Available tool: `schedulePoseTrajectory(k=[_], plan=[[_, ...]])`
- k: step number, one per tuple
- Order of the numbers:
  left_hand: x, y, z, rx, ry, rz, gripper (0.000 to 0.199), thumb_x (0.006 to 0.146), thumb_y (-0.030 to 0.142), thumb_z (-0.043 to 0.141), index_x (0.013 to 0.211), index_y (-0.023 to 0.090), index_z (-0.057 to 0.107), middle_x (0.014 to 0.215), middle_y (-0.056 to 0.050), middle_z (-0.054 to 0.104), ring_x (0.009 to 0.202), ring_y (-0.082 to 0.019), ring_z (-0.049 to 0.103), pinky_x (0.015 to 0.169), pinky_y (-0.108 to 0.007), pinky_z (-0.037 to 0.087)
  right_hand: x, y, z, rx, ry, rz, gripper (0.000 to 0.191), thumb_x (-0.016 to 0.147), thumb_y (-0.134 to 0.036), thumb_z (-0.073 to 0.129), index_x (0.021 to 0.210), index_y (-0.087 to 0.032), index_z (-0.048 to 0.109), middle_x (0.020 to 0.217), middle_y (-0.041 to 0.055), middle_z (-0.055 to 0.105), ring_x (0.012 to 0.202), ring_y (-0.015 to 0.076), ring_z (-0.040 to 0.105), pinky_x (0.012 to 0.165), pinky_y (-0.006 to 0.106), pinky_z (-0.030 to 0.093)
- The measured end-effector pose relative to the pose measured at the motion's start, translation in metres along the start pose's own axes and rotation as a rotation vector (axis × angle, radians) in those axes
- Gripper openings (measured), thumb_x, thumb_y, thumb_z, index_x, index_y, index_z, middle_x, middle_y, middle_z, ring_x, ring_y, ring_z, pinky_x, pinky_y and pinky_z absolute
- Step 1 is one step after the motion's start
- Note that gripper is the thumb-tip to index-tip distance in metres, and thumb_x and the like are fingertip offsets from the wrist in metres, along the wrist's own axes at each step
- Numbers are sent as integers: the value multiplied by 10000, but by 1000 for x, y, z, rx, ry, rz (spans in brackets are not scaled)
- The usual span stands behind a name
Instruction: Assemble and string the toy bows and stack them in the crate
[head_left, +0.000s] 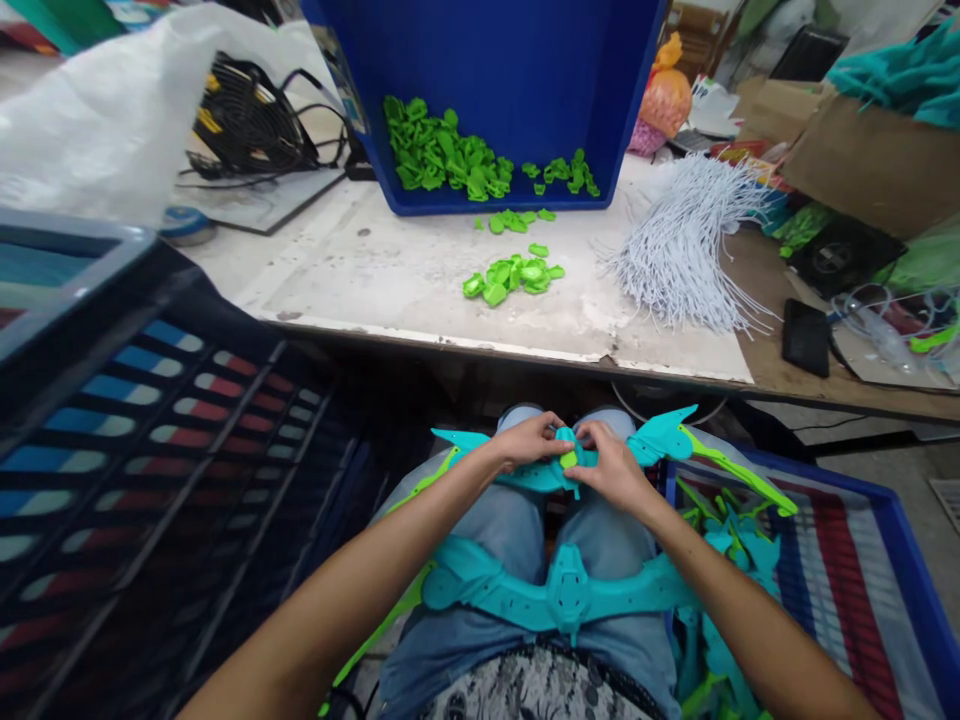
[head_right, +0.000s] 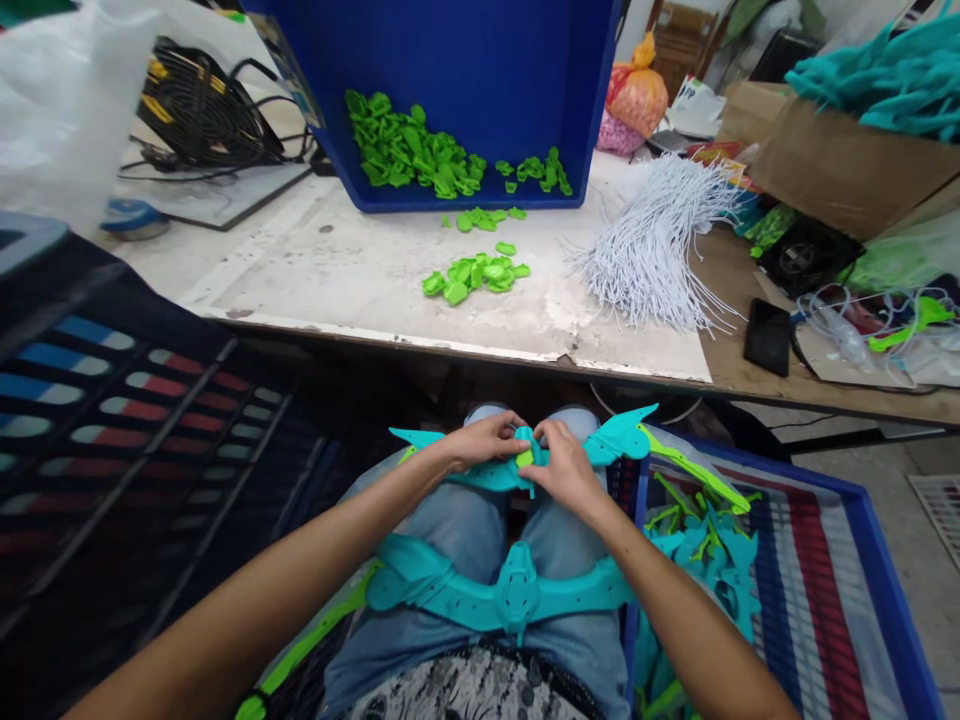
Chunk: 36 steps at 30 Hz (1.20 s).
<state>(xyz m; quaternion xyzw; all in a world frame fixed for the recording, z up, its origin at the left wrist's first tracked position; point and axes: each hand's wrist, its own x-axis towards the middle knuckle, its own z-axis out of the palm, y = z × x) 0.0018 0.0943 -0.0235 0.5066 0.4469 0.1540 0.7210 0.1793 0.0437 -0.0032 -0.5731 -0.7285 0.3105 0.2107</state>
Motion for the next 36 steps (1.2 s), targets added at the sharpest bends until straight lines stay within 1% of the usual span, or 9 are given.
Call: schedulePoseTrajectory(k=[5, 13, 16, 19, 22, 25, 30, 33, 36], plan=[[0, -2, 4, 40, 16, 73, 413, 653, 395, 726, 913, 184, 484, 630, 90, 435, 553, -79, 405, 498, -208, 291, 14, -3, -2, -108, -149, 123, 727, 586, -263, 818, 1247, -256, 515, 949, 39, 683, 871, 237, 658, 693, 308, 482], [-4, -2, 1, 47, 109, 32, 334, 661, 286, 707, 902, 164, 511, 628, 85, 445, 572, -85, 436, 518, -207, 331, 33, -10, -15, -190, -260, -109, 552, 636, -293, 785, 1161, -274, 616, 797, -8, 704, 716, 206, 671, 552, 238, 432], [-5, -2, 2, 77, 149, 41, 380, 682, 287, 706, 999, 150, 549, 722, 41, 539, 680, -123, 524, 584, -224, 402, 82, -29, -34, -242, -131, -200, 160, 806, -272, 640, 949, -251, 709, 823, 12, 724, 757, 204, 668, 631, 268, 467], [-8, 2, 5, 198, 194, 74, 462, 699, 295, 707, 1111, 142, 564, 929, -43, 636, 856, -194, 591, 737, -290, 476, 155, -54, -46, -411, 263, -252, 206, 880, -212, 544, 1019, -181, 693, 1029, 94, 700, 969, 251, 604, 842, 348, 456], [-23, 6, 13, 378, 388, 256, 425, 767, 267, 636, 1169, 150, 563, 1134, -114, 614, 1045, -249, 565, 910, -368, 451, 220, -72, -45, -567, 318, -293, 240, 855, -142, 569, 1075, -134, 662, 1138, 128, 656, 1053, 274, 525, 887, 373, 421], [-50, 3, 25, 486, 509, 452, 270, 876, 286, 486, 1088, 174, 610, 1101, -131, 622, 1073, -249, 547, 952, -379, 425, 247, -77, -39, -599, 312, -285, 219, 859, -71, 504, 970, -142, 679, 1038, 124, 682, 991, 277, 520, 819, 377, 411], [-88, -18, 44, 503, 203, 241, 277, 857, 350, 509, 1039, 198, 652, 1056, -114, 673, 995, -256, 602, 882, -344, 451, 212, -56, -45, -594, 421, -270, 230, 893, -136, 473, 1031, -151, 657, 1017, 129, 661, 938, 272, 518, 823, 374, 390], [-93, -31, 54, 566, -24, 21, 385, 789, 402, 576, 1102, 187, 632, 997, -106, 689, 915, -274, 621, 766, -331, 464, 167, -33, -53, -633, 459, -228, 199, 870, -182, 518, 1001, -160, 667, 876, 114, 647, 847, 262, 534, 783, 361, 409], [-89, -38, 63, 604, -186, -79, 346, 782, 452, 556, 971, 177, 651, 799, -58, 657, 712, -214, 577, 595, -279, 403, 127, -16, -56, -692, 437, -236, 150, 860, -224, 549, 928, -187, 678, 777, 95, 610, 782, 253, 533, 732, 353, 422]])
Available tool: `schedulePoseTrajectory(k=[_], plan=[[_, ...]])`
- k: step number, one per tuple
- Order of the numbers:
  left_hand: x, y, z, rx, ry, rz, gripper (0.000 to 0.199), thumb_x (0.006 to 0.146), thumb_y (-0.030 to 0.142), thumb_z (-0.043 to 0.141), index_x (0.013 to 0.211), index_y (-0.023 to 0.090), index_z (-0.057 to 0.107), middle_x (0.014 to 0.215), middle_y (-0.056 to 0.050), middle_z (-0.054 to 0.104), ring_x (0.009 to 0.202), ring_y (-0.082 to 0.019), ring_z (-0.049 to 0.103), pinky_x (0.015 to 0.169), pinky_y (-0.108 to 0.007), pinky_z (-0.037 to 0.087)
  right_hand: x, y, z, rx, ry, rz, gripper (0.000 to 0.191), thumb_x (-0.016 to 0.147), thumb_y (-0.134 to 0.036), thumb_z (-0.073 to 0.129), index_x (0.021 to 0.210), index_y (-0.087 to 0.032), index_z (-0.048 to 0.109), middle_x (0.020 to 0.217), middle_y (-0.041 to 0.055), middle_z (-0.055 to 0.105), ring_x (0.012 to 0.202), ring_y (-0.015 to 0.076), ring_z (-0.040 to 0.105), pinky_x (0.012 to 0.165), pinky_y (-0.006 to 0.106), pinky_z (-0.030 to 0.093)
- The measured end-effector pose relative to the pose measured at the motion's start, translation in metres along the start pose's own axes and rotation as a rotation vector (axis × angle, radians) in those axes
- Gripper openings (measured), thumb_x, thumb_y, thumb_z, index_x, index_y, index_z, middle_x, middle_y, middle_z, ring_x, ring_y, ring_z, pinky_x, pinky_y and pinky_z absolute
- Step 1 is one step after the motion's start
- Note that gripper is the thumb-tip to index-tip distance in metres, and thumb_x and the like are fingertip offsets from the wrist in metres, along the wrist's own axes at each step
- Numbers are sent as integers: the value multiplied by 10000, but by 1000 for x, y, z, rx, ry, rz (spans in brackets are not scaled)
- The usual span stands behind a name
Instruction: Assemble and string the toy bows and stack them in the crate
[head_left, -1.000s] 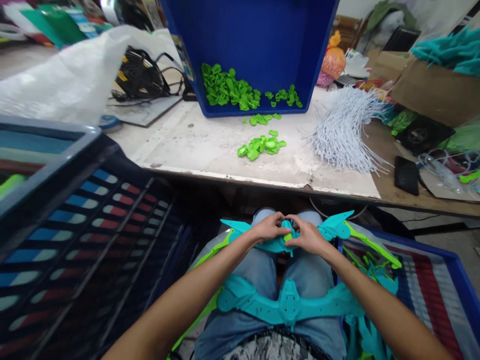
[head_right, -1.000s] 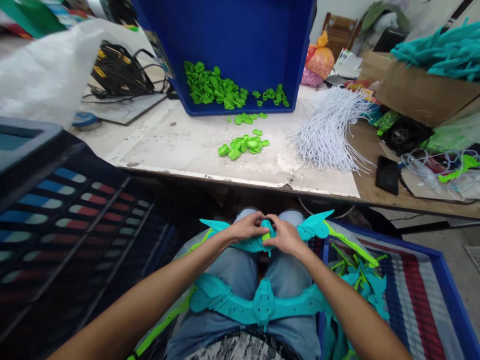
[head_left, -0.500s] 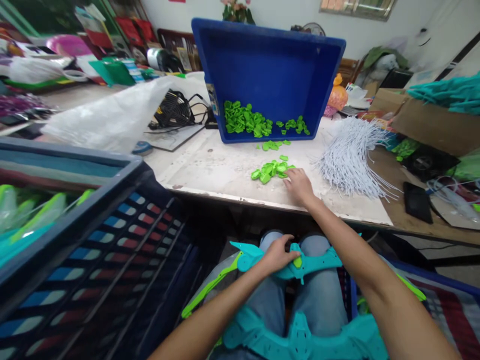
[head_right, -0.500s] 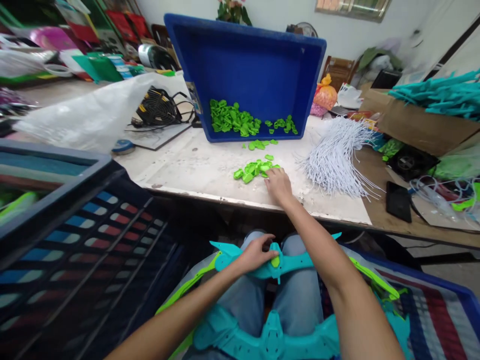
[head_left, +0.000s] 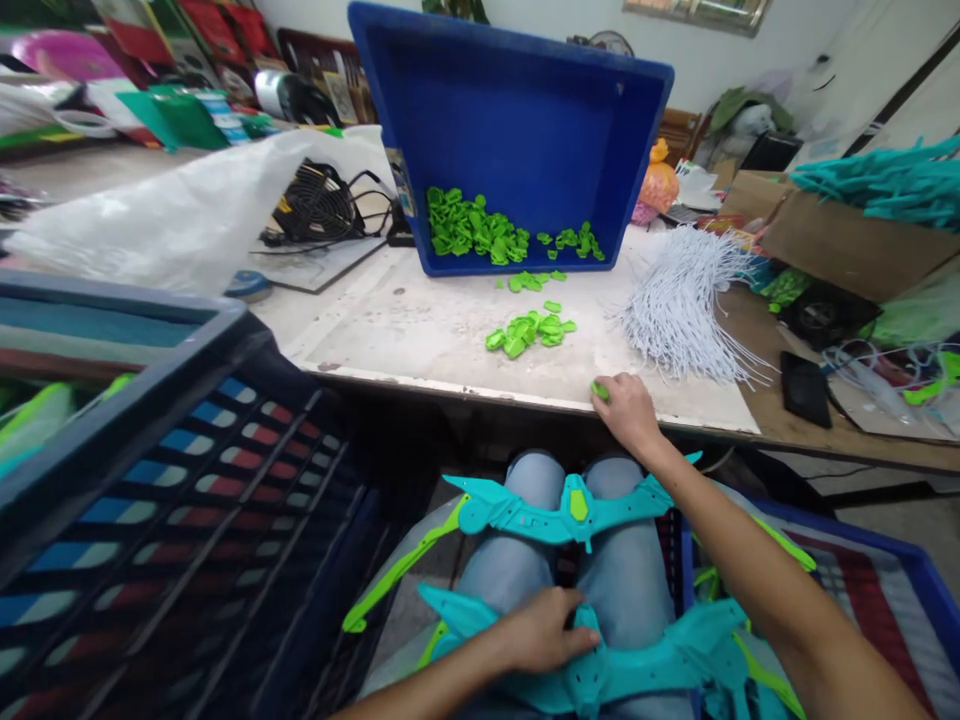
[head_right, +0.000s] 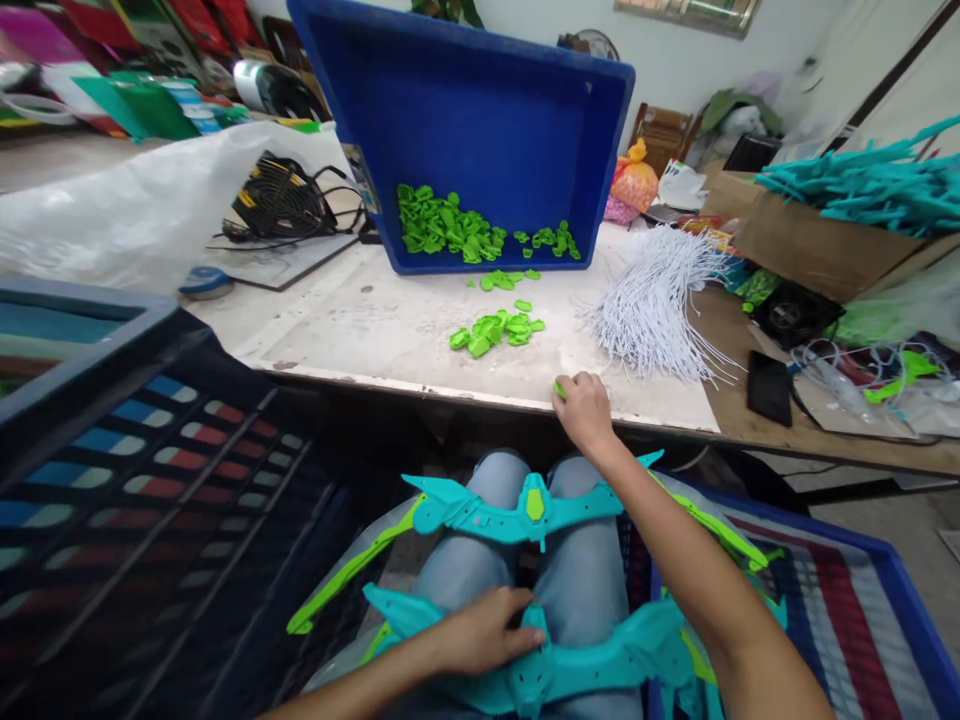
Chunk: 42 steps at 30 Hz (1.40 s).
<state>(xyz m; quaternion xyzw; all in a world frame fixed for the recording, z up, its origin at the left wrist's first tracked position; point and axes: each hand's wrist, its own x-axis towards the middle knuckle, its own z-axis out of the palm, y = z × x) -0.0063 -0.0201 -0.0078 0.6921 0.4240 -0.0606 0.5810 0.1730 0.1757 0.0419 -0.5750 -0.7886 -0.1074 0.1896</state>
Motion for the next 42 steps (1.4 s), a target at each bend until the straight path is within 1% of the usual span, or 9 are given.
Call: schedulePoseTrajectory(k=[4, 9, 13, 15, 18, 22, 25, 36, 42], plan=[[8, 0, 1, -87, 26, 46, 278, 773, 424, 557, 864, 167, 613, 714, 0, 557, 648, -146, 470, 542, -239, 322, -19, 10, -13, 71, -12, -80, 164, 850, -310, 602, 942, -190, 666, 851, 106, 622, 854, 264, 554, 760, 368, 455], [11, -3, -10, -207, 27, 70, 283, 759, 429, 558, 773, 148, 586, 624, 39, 422, 593, -115, 380, 505, -226, 276, 0, 28, -19, 333, -172, -312, 149, 830, -182, 566, 963, -177, 631, 1180, 130, 614, 1122, 268, 534, 934, 426, 448], [10, -7, -18, -271, -22, 92, 384, 761, 502, 560, 842, 133, 633, 637, 31, 467, 598, -117, 397, 526, -229, 305, -2, 30, -26, 405, -250, -260, 111, 840, -164, 546, 897, -191, 638, 1015, 101, 682, 1024, 248, 594, 900, 415, 475], [9, -9, -21, -340, -49, 88, 424, 744, 528, 579, 888, 135, 645, 677, 16, 524, 630, -129, 449, 568, -237, 352, -28, 18, -37, 450, -202, -224, 153, 856, -228, 570, 990, -193, 635, 1022, 99, 683, 1018, 253, 598, 902, 424, 478], [9, -14, -22, -477, -106, -2, 470, 681, 578, 626, 836, 134, 638, 682, -3, 562, 656, -156, 520, 617, -271, 427, -99, -11, -60, 600, -198, -276, 269, 896, -305, 553, 1150, -221, 585, 1141, 88, 658, 1057, 237, 590, 910, 416, 485], [13, -17, -20, -572, -113, -84, 513, 606, 625, 674, 775, 143, 624, 614, 7, 561, 637, -163, 550, 621, -292, 464, -204, -54, -80, 641, -257, -352, 215, 911, -209, 528, 1115, -190, 595, 1148, 99, 670, 1027, 229, 598, 845, 401, 503], [16, -16, -18, -592, -102, -93, 541, 585, 635, 695, 802, 141, 649, 607, 11, 573, 635, -156, 557, 619, -287, 468, -248, -74, -75, 575, -217, -308, 198, 900, -154, 532, 1081, -170, 609, 1140, 104, 680, 1032, 242, 600, 818, 415, 492], [14, -20, -13, -550, -122, 17, 606, 627, 680, 633, 855, 119, 662, 632, 17, 526, 632, -137, 488, 597, -260, 436, -264, -87, -60, 565, -123, -240, 194, 910, -124, 515, 1068, -186, 611, 1173, 100, 674, 1212, 227, 544, 937, 431, 423], [8, -16, -16, -303, -130, 229, 442, 699, 528, 647, 866, 119, 627, 666, 35, 476, 631, -111, 401, 561, -216, 337, -279, -96, -52, 619, -168, -24, 241, 914, -161, 521, 1145, -221, 553, 1205, 92, 655, 1226, 249, 529, 966, 459, 412]])
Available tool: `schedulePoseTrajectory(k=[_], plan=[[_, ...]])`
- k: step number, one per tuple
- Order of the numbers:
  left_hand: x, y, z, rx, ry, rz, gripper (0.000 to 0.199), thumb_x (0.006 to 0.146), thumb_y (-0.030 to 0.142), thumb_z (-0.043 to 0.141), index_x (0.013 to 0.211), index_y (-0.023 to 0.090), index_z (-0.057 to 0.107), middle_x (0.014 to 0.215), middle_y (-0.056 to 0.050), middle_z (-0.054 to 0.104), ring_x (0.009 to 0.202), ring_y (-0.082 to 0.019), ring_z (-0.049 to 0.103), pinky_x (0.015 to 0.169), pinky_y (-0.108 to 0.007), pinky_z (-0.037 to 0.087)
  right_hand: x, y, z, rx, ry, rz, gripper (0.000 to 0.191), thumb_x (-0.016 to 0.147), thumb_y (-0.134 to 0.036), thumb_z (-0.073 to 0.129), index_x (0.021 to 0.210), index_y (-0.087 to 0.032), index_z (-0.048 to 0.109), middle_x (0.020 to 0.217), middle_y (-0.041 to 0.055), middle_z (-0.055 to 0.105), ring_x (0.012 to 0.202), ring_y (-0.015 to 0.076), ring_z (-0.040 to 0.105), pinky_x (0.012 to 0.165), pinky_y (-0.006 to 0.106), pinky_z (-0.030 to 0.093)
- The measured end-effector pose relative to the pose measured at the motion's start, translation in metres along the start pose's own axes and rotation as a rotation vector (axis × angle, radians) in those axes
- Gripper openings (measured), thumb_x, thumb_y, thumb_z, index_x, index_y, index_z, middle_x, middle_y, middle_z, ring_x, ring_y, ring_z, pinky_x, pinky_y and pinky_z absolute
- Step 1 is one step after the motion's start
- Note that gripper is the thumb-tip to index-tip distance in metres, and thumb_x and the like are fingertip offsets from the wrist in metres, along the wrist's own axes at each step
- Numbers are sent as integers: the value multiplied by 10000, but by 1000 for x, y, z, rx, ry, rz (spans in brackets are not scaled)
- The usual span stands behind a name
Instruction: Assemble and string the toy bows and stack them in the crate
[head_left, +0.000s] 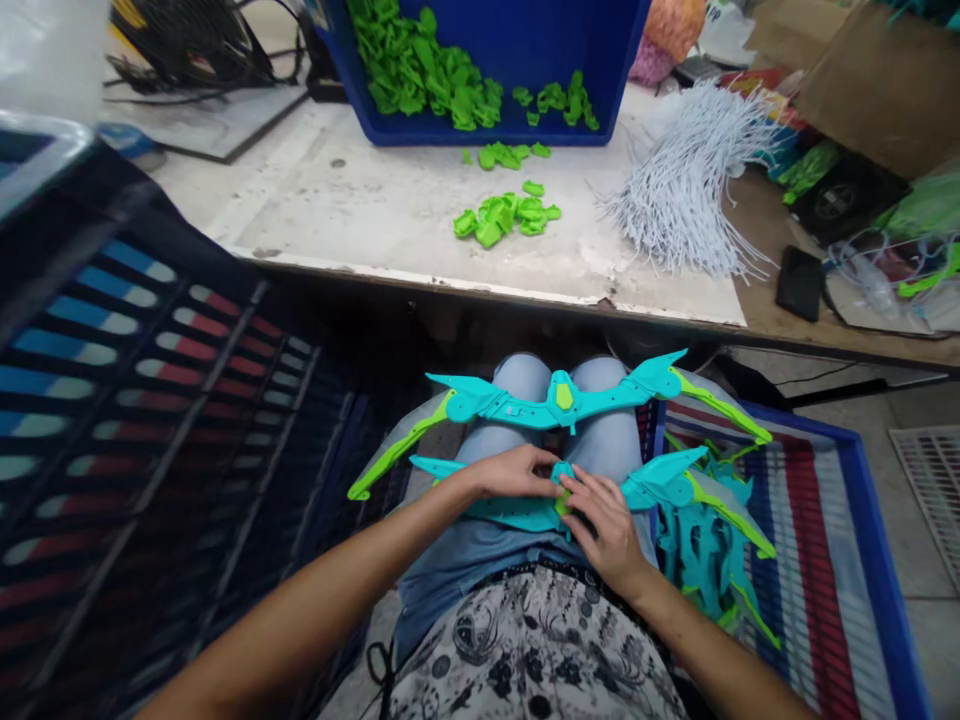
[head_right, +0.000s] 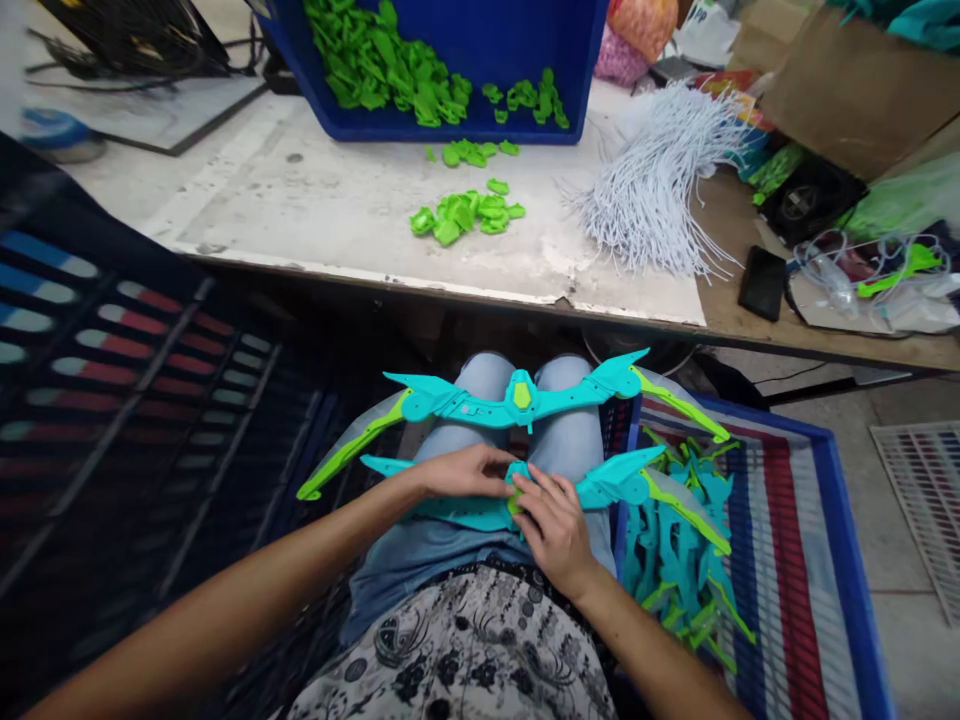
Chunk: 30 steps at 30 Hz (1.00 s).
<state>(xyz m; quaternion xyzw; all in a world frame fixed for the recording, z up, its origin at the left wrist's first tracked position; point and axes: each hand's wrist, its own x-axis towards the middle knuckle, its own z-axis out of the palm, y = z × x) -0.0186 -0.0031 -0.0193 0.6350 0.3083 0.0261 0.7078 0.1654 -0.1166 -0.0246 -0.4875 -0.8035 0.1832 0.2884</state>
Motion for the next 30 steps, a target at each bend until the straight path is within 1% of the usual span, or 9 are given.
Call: schedulePoseTrajectory(k=[5, 11, 15, 17, 20, 23, 25, 27, 30], plan=[[1, 0, 10, 179, 91, -14, 467, 731, 523, 603, 927, 100, 608, 639, 39, 443, 587, -114, 376, 499, -222, 270, -1, 0, 3, 56, -40, 314, 609, 859, -252, 595, 1410, -213, 338, 1419, 153, 453, 1196, 263, 541, 934, 431, 472], [-2, -2, 20, 312, 196, -48, 449, 747, 426, 602, 1049, 95, 628, 663, 12, 532, 602, -141, 453, 540, -241, 298, 21, -4, -5, -24, -377, 451, 664, 809, -219, 655, 1418, -240, 391, 1185, 106, 638, 1086, 295, 588, 905, 477, 460], [-9, -4, 14, 283, 150, 1, 453, 768, 465, 586, 1051, 114, 630, 661, 22, 509, 613, -132, 429, 532, -228, 294, 33, -4, -16, -41, -489, 380, 713, 749, -292, 742, 1391, -202, 443, 1201, 122, 636, 1092, 303, 590, 920, 457, 464], [-15, -4, 9, 266, 97, -14, 444, 767, 485, 587, 1016, 119, 628, 633, 39, 465, 596, -122, 407, 508, -219, 280, 52, 5, -30, 13, -541, 260, 578, 751, -334, 742, 1286, -204, 566, 1123, 97, 681, 1023, 276, 628, 870, 388, 500], [-24, -1, 2, 302, 81, -75, 381, 775, 476, 582, 933, 131, 622, 636, 36, 478, 594, -124, 428, 498, -221, 285, 112, 29, -58, 6, -350, 118, 249, 882, -330, 585, 1082, -222, 688, 1030, 62, 717, 950, 223, 653, 834, 321, 501], [-31, 1, -1, 340, 157, -118, 357, 810, 446, 544, 989, 146, 618, 750, -8, 592, 673, -159, 524, 560, -237, 364, 196, 55, -84, -209, -14, 90, 238, 912, -268, 509, 1035, -182, 693, 991, 92, 714, 942, 237, 630, 858, 354, 474], [-33, 1, 2, 358, 213, -150, 416, 829, 432, 526, 1139, 160, 581, 820, -33, 639, 727, -188, 576, 622, -261, 419, 241, 67, -93, -329, 74, 112, 208, 892, -214, 513, 970, -164, 699, 963, 109, 709, 936, 253, 615, 856, 373, 461], [-35, -3, 9, 400, 273, -179, 508, 842, 412, 521, 1286, 169, 490, 837, -49, 659, 752, -212, 608, 665, -292, 459, 260, 72, -93, -367, 61, 89, 195, 887, -179, 504, 927, -156, 694, 931, 111, 702, 907, 246, 606, 831, 367, 456], [-39, -10, 20, 503, 499, -82, 466, 877, 367, 496, 1304, 183, 470, 924, -81, 667, 841, -230, 629, 747, -331, 501, 237, 64, -82, -326, -138, -103, 164, 894, -232, 536, 943, -158, 675, 915, 99, 679, 877, 226, 586, 801, 352, 446]])
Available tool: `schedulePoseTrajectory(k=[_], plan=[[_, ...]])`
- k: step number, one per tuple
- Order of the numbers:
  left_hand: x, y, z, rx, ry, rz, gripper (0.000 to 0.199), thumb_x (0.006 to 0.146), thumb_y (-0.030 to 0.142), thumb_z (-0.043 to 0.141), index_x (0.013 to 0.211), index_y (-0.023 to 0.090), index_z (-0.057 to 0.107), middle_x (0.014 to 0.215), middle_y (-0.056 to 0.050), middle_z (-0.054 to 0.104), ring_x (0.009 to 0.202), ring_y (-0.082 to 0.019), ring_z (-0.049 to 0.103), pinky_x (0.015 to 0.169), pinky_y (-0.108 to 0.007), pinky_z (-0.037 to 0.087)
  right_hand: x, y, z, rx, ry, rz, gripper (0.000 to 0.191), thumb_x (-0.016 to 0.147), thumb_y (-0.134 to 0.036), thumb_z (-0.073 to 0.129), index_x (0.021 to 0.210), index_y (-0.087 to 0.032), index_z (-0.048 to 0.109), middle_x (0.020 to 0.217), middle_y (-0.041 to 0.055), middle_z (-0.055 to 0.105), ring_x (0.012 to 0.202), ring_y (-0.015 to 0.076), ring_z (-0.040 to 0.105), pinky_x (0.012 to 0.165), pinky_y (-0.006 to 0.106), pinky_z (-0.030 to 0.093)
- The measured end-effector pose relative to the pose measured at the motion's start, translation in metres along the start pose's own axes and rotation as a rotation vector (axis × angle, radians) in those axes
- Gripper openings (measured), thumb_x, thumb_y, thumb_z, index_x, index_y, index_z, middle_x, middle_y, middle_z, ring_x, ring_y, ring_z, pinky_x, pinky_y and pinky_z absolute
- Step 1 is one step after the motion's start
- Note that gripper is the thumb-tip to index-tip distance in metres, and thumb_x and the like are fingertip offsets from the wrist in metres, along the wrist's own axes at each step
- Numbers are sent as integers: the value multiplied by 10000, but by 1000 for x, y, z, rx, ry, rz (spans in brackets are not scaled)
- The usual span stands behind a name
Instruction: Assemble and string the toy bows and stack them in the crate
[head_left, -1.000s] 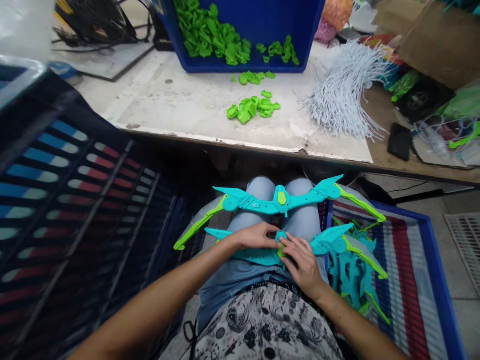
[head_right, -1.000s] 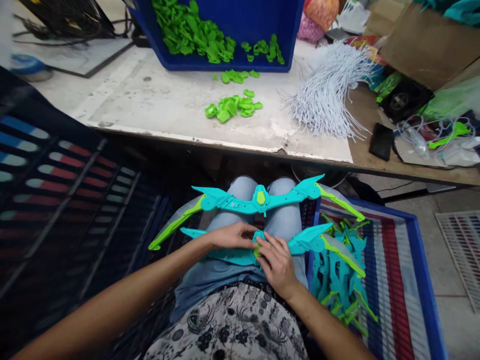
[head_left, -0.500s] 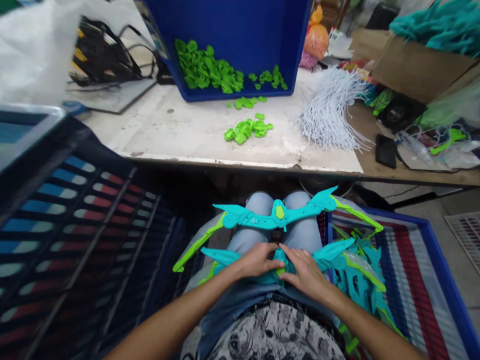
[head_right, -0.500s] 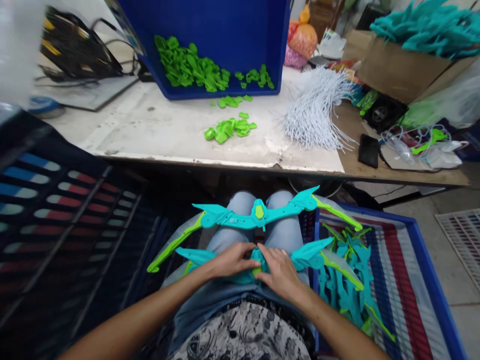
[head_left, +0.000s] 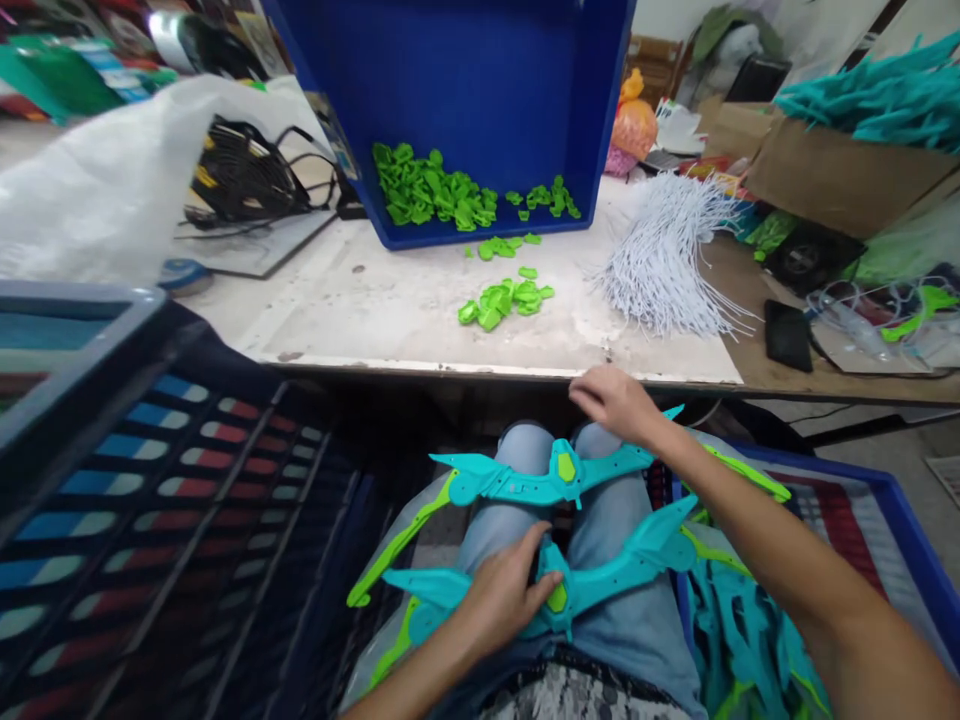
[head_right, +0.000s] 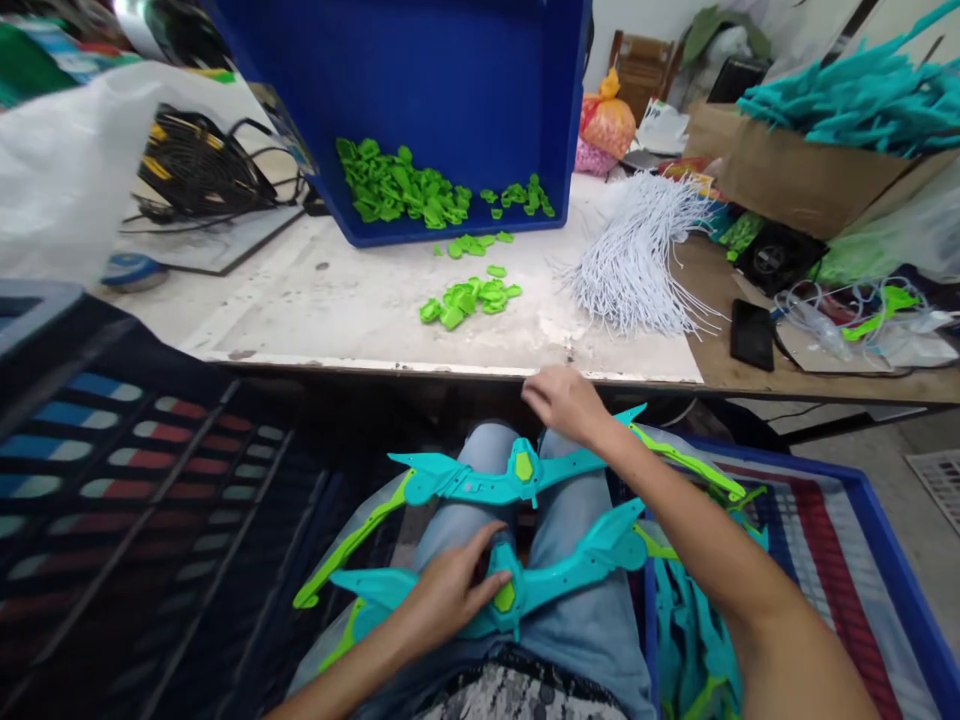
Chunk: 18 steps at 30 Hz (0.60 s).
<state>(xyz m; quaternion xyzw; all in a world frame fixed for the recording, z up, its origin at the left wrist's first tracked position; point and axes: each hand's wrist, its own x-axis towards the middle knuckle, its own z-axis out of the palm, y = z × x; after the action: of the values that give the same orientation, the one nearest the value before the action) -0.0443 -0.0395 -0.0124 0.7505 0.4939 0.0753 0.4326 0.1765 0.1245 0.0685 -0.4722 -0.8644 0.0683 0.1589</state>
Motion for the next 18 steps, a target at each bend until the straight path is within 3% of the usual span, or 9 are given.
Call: schedulePoseTrajectory(k=[1, 4, 5, 7, 9, 11, 15, 18], plan=[[-1, -1, 2, 31, 128, 52, 404, 893, 344, 480, 1264, 187, 503, 983, -96, 658, 902, -235, 624, 796, -345, 504, -16, -8, 4, -4, -66, -79, 183, 874, -279, 583, 985, -157, 664, 953, 107, 666, 897, 237, 574, 800, 365, 442], [8, -1, 0, 222, 452, 211, 336, 893, 231, 468, 1215, 176, 544, 1235, -152, 558, 1181, -299, 505, 957, -436, 448, -63, -27, 14, -61, -168, -180, 490, 759, -391, 723, 1163, -147, 593, 1107, 159, 600, 989, 298, 525, 819, 434, 429], [16, 0, -2, 303, 495, 243, 386, 871, 192, 487, 1254, 168, 521, 1317, -168, 499, 1257, -329, 434, 990, -470, 418, -72, -29, 15, -60, -152, -168, 523, 760, -391, 723, 1197, -146, 572, 1125, 164, 587, 1001, 302, 516, 821, 438, 430], [37, 3, -5, 434, 464, 274, 543, 815, 144, 545, 1348, 152, 440, 1398, -194, 418, 1307, -366, 365, 1008, -510, 390, -71, -24, 16, -22, -37, -106, 395, 843, -348, 636, 1182, -155, 579, 1091, 147, 593, 989, 276, 517, 825, 415, 437], [59, 9, -8, 519, 344, 255, 644, 784, 146, 596, 1393, 146, 387, 1333, -202, 479, 1222, -363, 457, 966, -511, 416, -43, -13, 16, 2, 118, -32, 239, 916, -273, 514, 1104, -169, 619, 1035, 123, 607, 968, 253, 516, 838, 393, 438], [76, 16, -12, 566, 219, 213, 676, 781, 180, 623, 1409, 152, 374, 1188, -178, 578, 1081, -338, 552, 895, -488, 454, 4, -1, 17, -17, 206, 12, 218, 921, -219, 477, 1051, -176, 646, 1034, 117, 613, 983, 257, 504, 871, 396, 429], [89, 25, -35, 454, 52, 192, 661, 790, 279, 632, 1398, 151, 405, 1076, -151, 633, 984, -307, 591, 834, -401, 460, 108, 13, 24, -91, 161, 137, 310, 891, -207, 530, 1188, -153, 600, 1260, 138, 550, 1137, 281, 439, 935, 400, 392], [96, 24, -60, 205, -48, 177, 476, 760, 407, 664, 1178, 184, 612, 984, -95, 661, 875, -255, 602, 734, -299, 433, 158, 17, 34, -134, 90, 257, 351, 920, -283, 513, 1242, -154, 570, 1307, 143, 535, 1151, 283, 433, 925, 400, 375]])
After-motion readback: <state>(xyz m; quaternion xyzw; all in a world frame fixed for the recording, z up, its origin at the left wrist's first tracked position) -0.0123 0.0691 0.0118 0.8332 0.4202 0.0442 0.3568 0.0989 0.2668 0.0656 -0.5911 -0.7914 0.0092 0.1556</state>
